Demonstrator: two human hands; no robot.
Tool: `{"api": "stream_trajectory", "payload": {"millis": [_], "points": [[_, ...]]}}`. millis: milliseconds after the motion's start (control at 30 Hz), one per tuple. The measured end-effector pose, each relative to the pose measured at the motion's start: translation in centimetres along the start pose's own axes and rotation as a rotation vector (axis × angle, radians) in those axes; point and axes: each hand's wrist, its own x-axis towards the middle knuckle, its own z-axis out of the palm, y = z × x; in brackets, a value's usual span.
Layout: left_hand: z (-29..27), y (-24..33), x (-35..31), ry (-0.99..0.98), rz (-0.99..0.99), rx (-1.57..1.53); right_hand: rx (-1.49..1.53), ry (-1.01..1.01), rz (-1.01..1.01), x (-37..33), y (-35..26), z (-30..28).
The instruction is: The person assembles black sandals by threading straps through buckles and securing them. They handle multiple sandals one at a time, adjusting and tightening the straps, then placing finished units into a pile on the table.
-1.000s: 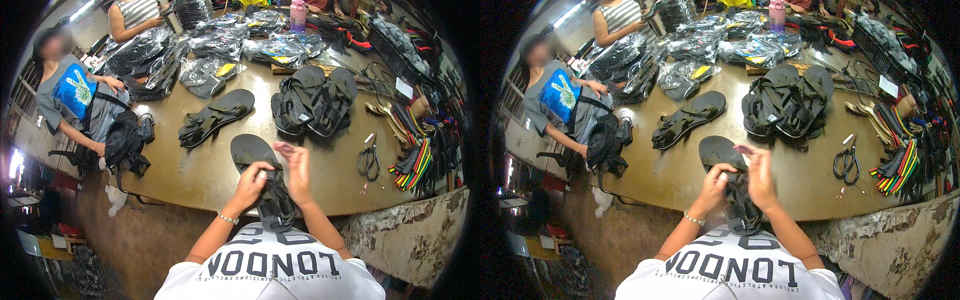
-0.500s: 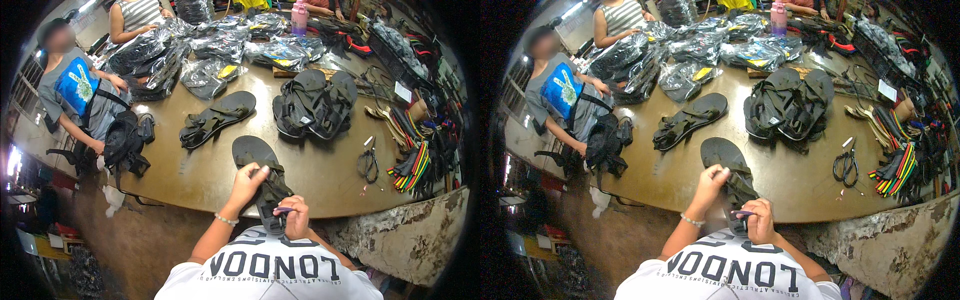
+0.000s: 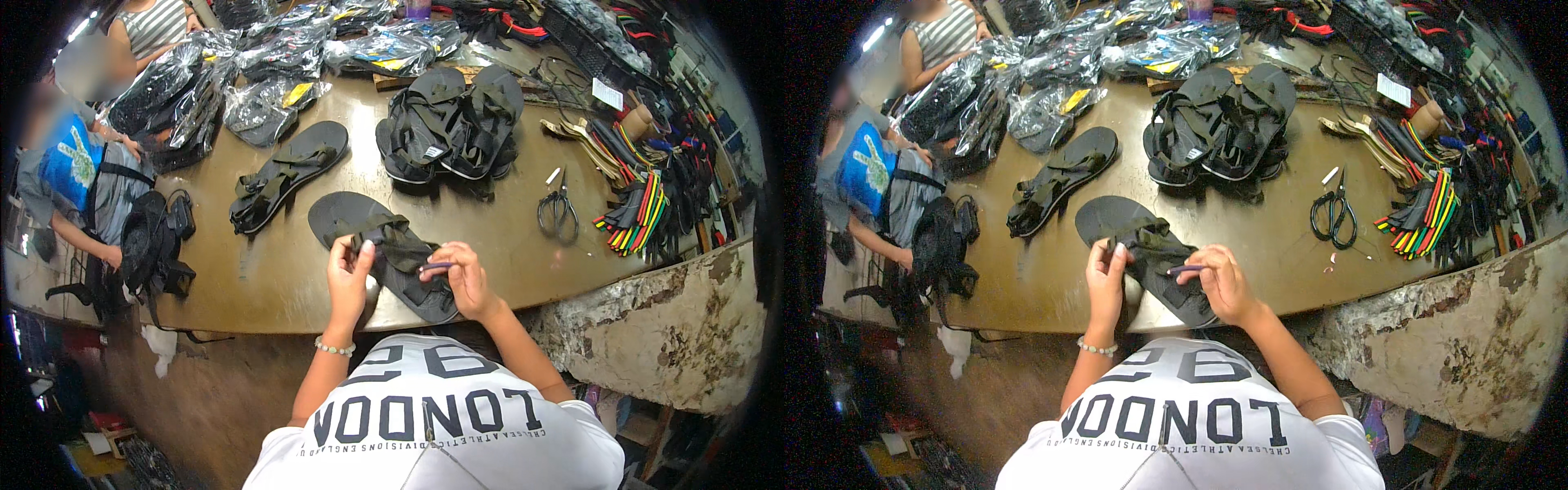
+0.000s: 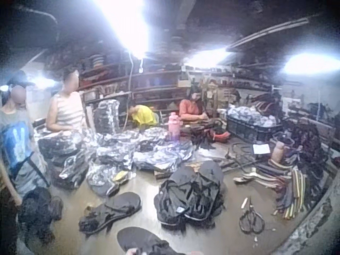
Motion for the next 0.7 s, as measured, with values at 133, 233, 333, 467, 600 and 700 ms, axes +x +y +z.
{"api": "stream_trajectory", "payload": {"millis": [133,233,333,467,600,700], "points": [[-1.1,-0.9,-1.0,0.306,0.258,0.095,0.026,-0.029,0.132,0.6,0.2,0.0],[-2.8,-0.4,-2.1,0.414,0.17,0.458,0.027,0.082,0.341,0.9,-0.6,0.8],[-4.0,0.6,-1.3,0.393,0.18,0.407,0.03,0.215,0.504,2.3,-1.6,0.2],[-4.3,1.3,1.7,0.287,0.142,0.114,0.092,0.246,0.521,5.0,-2.5,-3.5],[-2.1,0.6,5.7,0.087,0.223,0.427,-0.209,0.21,0.445,4.2,-3.9,-4.1],[-0.1,0.5,9.6,-0.055,0.262,0.604,-0.379,0.295,0.46,0.7,-5.1,-1.3]]}}
